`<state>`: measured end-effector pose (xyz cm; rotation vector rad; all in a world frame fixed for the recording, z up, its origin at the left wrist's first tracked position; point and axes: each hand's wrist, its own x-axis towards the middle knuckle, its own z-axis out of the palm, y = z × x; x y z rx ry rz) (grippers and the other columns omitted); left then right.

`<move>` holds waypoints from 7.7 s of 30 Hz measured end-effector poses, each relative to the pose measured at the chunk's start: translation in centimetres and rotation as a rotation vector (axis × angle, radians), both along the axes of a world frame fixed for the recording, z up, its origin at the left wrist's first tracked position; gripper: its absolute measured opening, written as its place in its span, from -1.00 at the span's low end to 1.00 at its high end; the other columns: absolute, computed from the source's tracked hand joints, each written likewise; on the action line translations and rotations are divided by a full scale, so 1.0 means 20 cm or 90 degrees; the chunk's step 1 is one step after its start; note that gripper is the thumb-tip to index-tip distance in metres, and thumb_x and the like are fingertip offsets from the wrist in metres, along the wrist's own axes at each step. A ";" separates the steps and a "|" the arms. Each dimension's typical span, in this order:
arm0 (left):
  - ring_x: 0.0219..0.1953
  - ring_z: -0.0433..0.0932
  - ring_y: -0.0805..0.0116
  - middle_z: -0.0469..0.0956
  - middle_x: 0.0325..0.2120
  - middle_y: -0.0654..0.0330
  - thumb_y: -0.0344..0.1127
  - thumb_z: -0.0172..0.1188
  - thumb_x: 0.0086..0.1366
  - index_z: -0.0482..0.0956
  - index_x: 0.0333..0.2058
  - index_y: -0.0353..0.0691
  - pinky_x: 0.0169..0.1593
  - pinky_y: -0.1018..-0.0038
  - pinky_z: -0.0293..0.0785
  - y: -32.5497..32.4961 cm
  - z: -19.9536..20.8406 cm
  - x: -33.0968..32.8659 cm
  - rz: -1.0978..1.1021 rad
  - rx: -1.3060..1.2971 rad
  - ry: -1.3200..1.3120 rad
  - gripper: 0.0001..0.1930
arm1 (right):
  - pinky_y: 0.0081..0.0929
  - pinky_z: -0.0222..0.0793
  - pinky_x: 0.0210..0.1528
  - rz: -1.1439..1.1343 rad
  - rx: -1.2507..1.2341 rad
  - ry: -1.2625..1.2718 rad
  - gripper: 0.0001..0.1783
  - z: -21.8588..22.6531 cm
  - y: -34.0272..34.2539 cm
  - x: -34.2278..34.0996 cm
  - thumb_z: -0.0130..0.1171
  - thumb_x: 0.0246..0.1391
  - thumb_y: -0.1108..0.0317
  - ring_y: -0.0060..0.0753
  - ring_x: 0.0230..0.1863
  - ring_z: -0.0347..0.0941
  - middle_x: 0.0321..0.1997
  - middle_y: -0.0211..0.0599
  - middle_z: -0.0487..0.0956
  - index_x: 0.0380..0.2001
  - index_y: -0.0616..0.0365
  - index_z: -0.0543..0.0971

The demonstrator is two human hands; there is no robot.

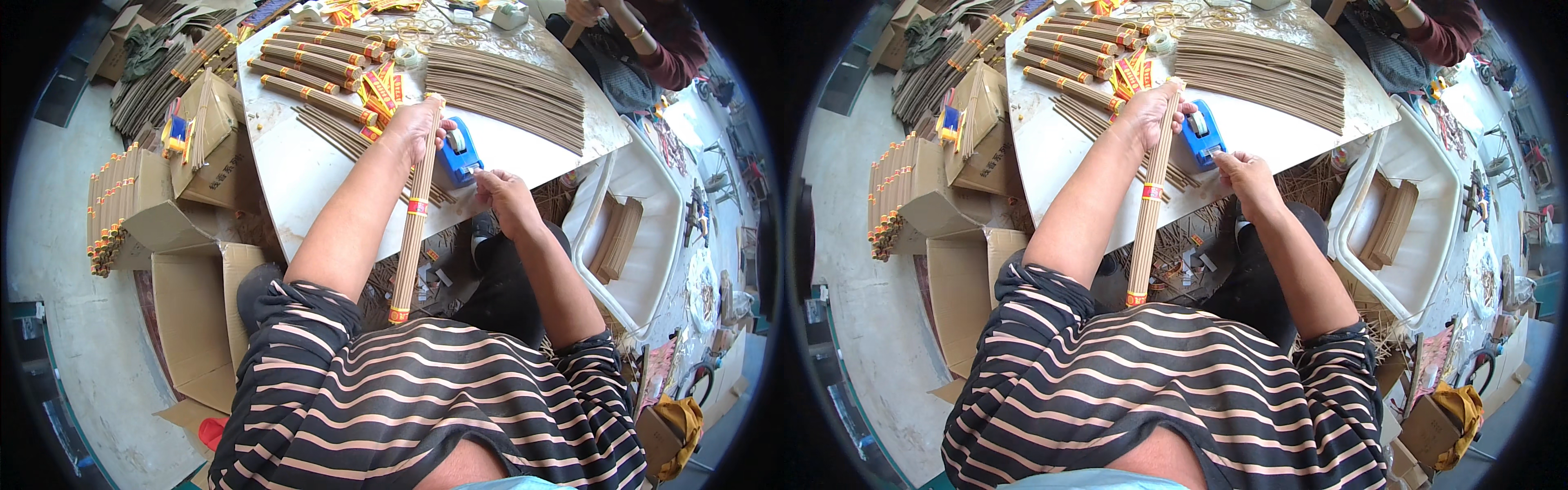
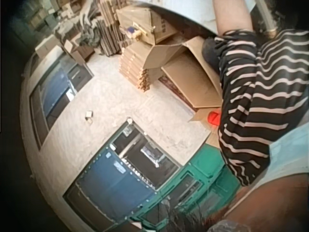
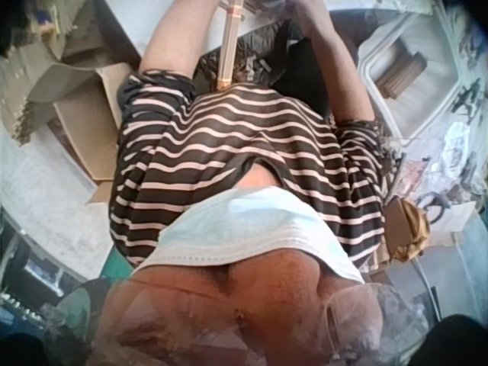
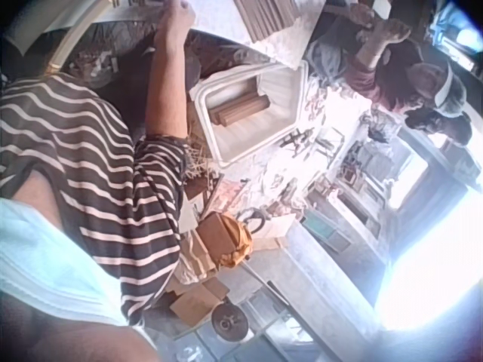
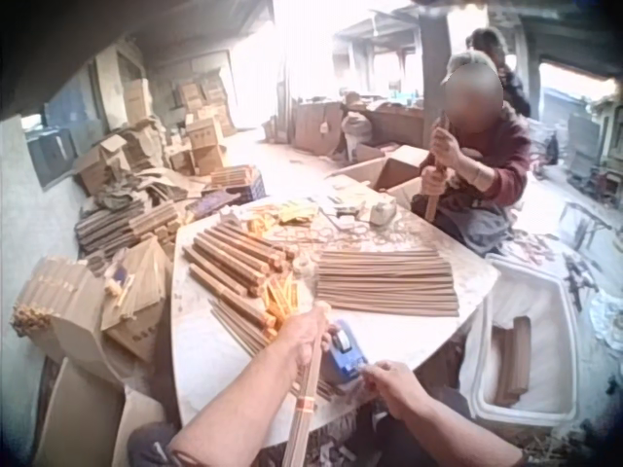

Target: The person gathers thin wooden sticks, aligns them into bundles, and wraps each bundle with a red and yellow paper band. They use a blue tape dispenser to secure the bands and place the finished bundles into a cardboard box.

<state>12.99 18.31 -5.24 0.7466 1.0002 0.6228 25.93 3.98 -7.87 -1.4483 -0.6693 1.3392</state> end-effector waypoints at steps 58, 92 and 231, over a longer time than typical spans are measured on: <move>-0.70 0.35 0.64 0.37 -0.62 0.31 -0.44 0.07 0.14 0.36 -0.28 -0.37 -0.65 0.73 0.30 -1.07 0.57 -0.76 -0.174 0.182 -0.006 -0.82 | -0.66 0.24 -0.30 0.589 0.306 -0.204 -0.84 0.76 -0.38 -0.43 0.15 0.07 0.33 -0.71 -0.37 0.28 -0.45 -0.53 0.42 -0.44 0.21 0.49; -0.64 0.37 0.58 0.40 -0.60 0.24 -0.35 0.06 0.16 0.34 -0.26 -0.39 -0.55 0.65 0.36 -1.08 0.55 -0.75 -0.159 0.303 0.141 -0.77 | -0.74 0.16 -0.46 0.414 0.174 -0.295 -0.72 0.72 -0.40 -0.50 0.23 0.01 0.17 -0.77 -0.50 0.23 -0.58 -0.59 0.41 -0.54 0.17 0.50; -0.57 0.44 0.47 0.45 -0.61 0.23 -0.08 0.19 0.16 0.39 -0.44 -0.21 -0.46 0.55 0.42 -0.66 0.61 -0.93 0.205 0.330 -0.412 -0.69 | -0.69 0.22 -0.74 0.542 0.121 0.083 -0.68 0.55 -0.34 -0.82 0.21 0.02 0.20 -0.62 -0.81 0.26 -0.74 -0.47 0.35 -0.59 0.13 0.35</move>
